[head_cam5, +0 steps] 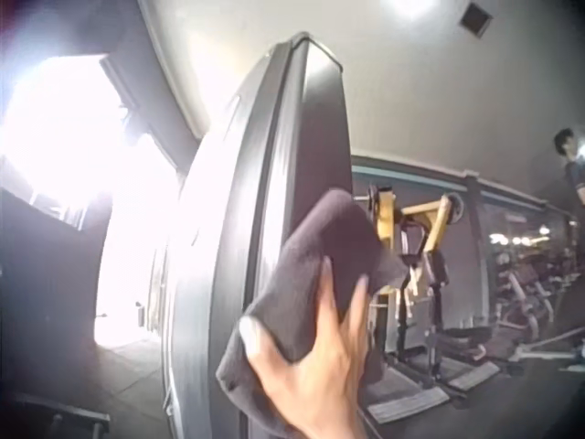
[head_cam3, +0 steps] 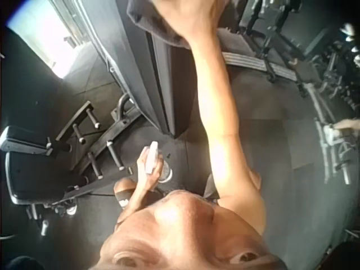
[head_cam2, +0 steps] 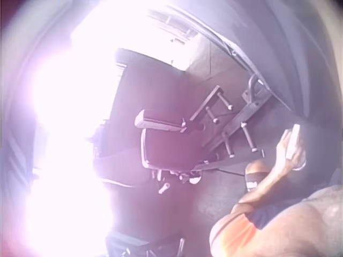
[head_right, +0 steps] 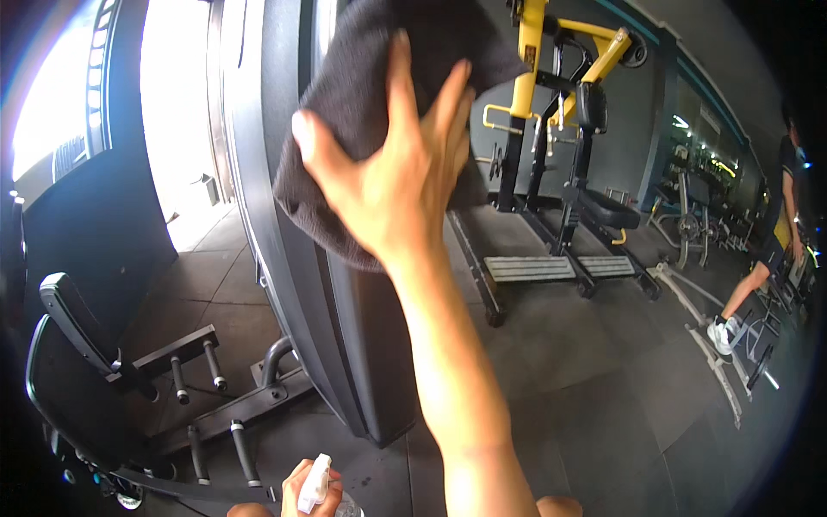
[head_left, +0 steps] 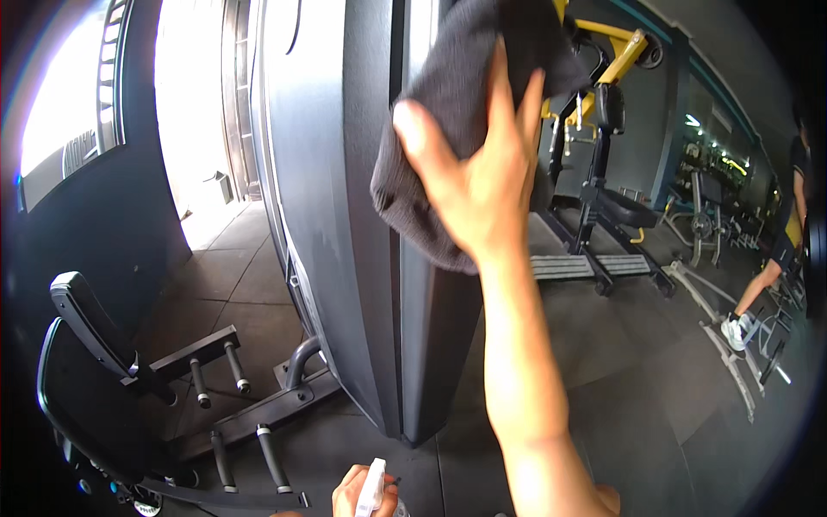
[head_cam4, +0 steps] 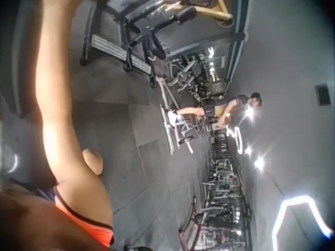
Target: The person cleans gym equipment by spraying it with a spray bottle and wiping down the outer casing and seat cushions of the workout machines with a cloth.
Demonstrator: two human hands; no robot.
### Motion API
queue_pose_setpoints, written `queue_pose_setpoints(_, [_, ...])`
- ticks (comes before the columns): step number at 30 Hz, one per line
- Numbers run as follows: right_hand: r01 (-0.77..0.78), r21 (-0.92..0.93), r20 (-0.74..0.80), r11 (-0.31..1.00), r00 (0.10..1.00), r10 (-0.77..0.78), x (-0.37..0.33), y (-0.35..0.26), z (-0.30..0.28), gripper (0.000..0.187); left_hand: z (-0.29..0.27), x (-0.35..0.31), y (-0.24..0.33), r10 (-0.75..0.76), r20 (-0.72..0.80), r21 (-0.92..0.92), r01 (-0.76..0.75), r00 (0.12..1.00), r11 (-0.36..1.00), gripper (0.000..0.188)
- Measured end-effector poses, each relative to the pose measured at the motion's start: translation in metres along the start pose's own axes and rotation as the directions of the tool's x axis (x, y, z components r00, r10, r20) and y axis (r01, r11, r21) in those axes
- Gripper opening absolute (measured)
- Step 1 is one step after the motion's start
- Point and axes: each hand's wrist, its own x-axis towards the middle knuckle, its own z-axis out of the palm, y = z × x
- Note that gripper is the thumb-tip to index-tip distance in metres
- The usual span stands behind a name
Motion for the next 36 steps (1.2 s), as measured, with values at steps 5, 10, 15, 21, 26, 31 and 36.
queue_pose_setpoints(5, [-0.324,-0.067,0.269,0.944,0.905,0.329,-0.195,-0.012,-0.038,0.108,-0.010,0.006,0.016,0.069,-0.045,0.038,-0.068,0.997,0.997,0.009])
queue_pose_setpoints(10, [-0.318,-0.174,0.305,0.932,0.882,0.358,-0.283,0.004,-0.039,0.092,-0.003,0.012,0.008,-0.094,0.042,-0.234,0.101,0.995,0.967,0.009])
queue_pose_setpoints(15, [-0.006,-0.194,0.213,0.981,0.976,0.048,0.045,-0.025,-0.002,0.080,-0.036,0.048,0.108,-0.033,-0.046,0.036,0.034,0.998,0.999,0.012])
queue_pose_setpoints(21, [0.029,-0.209,0.110,0.977,0.994,-0.006,0.380,-0.054,0.043,0.091,-0.091,0.091,0.235,-0.158,-0.057,-0.022,0.157,0.986,0.987,0.041])
queue_pose_setpoints(26, [0.206,-0.231,0.323,0.951,0.938,-0.125,0.550,-0.079,0.064,0.069,-0.156,0.140,0.370,-0.221,0.010,0.043,0.220,0.975,0.974,0.034])
queue_pose_setpoints(31, [0.075,-0.091,0.959,0.993,0.274,0.067,0.691,-0.065,0.128,0.062,-0.193,0.181,0.451,-0.242,-0.012,-0.056,0.241,0.970,0.969,0.031])
queue_pose_setpoints(36, [0.423,-0.166,0.713,0.891,0.676,-0.189,0.591,-0.106,0.080,0.070,-0.227,0.202,0.498,-0.180,-0.127,0.019,0.184,0.975,0.983,0.010])
